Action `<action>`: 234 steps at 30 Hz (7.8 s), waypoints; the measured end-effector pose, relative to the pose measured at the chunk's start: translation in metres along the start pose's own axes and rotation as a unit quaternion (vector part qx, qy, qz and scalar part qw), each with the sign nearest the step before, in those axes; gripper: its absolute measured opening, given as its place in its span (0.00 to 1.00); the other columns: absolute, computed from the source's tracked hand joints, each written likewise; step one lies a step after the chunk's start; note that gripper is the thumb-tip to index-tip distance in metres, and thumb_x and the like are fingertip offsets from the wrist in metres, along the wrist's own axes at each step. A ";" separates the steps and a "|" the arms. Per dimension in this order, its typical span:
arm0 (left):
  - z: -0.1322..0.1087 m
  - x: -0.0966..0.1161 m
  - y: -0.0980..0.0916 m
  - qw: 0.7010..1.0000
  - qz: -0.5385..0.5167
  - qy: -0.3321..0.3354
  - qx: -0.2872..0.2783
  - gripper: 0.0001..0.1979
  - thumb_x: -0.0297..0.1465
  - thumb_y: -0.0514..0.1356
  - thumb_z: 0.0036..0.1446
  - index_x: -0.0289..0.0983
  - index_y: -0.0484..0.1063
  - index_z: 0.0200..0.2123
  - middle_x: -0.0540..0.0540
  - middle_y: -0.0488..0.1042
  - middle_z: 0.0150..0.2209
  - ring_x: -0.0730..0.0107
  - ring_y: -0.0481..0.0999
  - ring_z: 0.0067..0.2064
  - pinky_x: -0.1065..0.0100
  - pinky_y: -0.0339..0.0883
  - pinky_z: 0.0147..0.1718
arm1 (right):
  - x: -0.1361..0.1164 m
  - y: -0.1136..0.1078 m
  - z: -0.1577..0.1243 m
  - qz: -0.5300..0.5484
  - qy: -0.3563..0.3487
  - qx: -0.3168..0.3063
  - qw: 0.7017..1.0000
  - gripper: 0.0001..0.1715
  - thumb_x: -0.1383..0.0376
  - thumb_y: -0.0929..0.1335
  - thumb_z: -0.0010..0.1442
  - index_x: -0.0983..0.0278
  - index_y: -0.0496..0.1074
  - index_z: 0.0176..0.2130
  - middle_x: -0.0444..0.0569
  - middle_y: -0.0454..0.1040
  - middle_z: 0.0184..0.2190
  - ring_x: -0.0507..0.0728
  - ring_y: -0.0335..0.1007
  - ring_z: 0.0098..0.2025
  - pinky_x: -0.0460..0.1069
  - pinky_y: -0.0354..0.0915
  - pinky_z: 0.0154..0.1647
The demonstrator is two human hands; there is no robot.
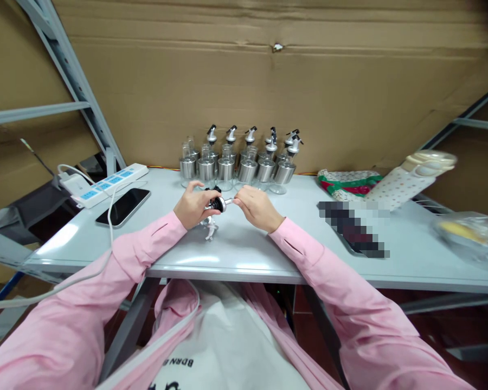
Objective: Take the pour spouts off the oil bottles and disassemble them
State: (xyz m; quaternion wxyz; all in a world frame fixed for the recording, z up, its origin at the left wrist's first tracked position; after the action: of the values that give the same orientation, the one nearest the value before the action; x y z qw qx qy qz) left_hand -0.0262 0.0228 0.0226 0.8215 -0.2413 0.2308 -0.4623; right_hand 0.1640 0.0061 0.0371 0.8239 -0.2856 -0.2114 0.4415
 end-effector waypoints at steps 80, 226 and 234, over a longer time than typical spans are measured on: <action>0.004 0.019 0.000 0.998 -0.021 0.062 -0.017 0.18 0.43 0.48 0.61 0.37 0.61 0.47 0.46 0.78 0.36 0.71 0.76 0.37 0.61 0.53 0.46 | -0.002 -0.001 -0.001 0.054 -0.042 0.102 0.992 0.07 0.66 0.56 0.64 0.63 0.60 0.36 0.52 0.68 0.32 0.54 0.63 0.35 0.49 0.63 0.35; 0.005 0.008 -0.007 0.996 -0.055 0.041 0.061 0.17 0.39 0.55 0.57 0.34 0.63 0.44 0.43 0.74 0.32 0.69 0.73 0.32 0.68 0.66 0.32 | 0.070 0.000 -0.037 0.111 0.326 -0.395 0.852 0.16 0.74 0.69 0.45 0.66 0.72 0.37 0.43 0.72 0.26 0.49 0.65 0.27 0.44 0.59 0.29; 0.004 0.007 -0.006 0.996 -0.057 0.037 0.059 0.17 0.40 0.56 0.57 0.35 0.63 0.44 0.44 0.74 0.32 0.69 0.73 0.32 0.68 0.65 0.31 | 0.071 -0.002 -0.038 0.126 0.317 -0.393 0.854 0.18 0.73 0.70 0.43 0.65 0.72 0.38 0.46 0.74 0.31 0.52 0.69 0.32 0.45 0.63 0.35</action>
State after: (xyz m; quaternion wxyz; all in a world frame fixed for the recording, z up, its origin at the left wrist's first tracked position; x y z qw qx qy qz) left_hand -0.0244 0.0144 0.0277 0.7973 -0.1878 0.2195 -0.5299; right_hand 0.2249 0.0546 0.0162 0.6029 -0.7341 -0.0565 0.3072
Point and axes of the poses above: each hand's wrist, its own z-axis towards the middle knuckle, its own y-axis out of the palm, x = y × z, the point moved 2 cm from there along z, towards the middle knuckle
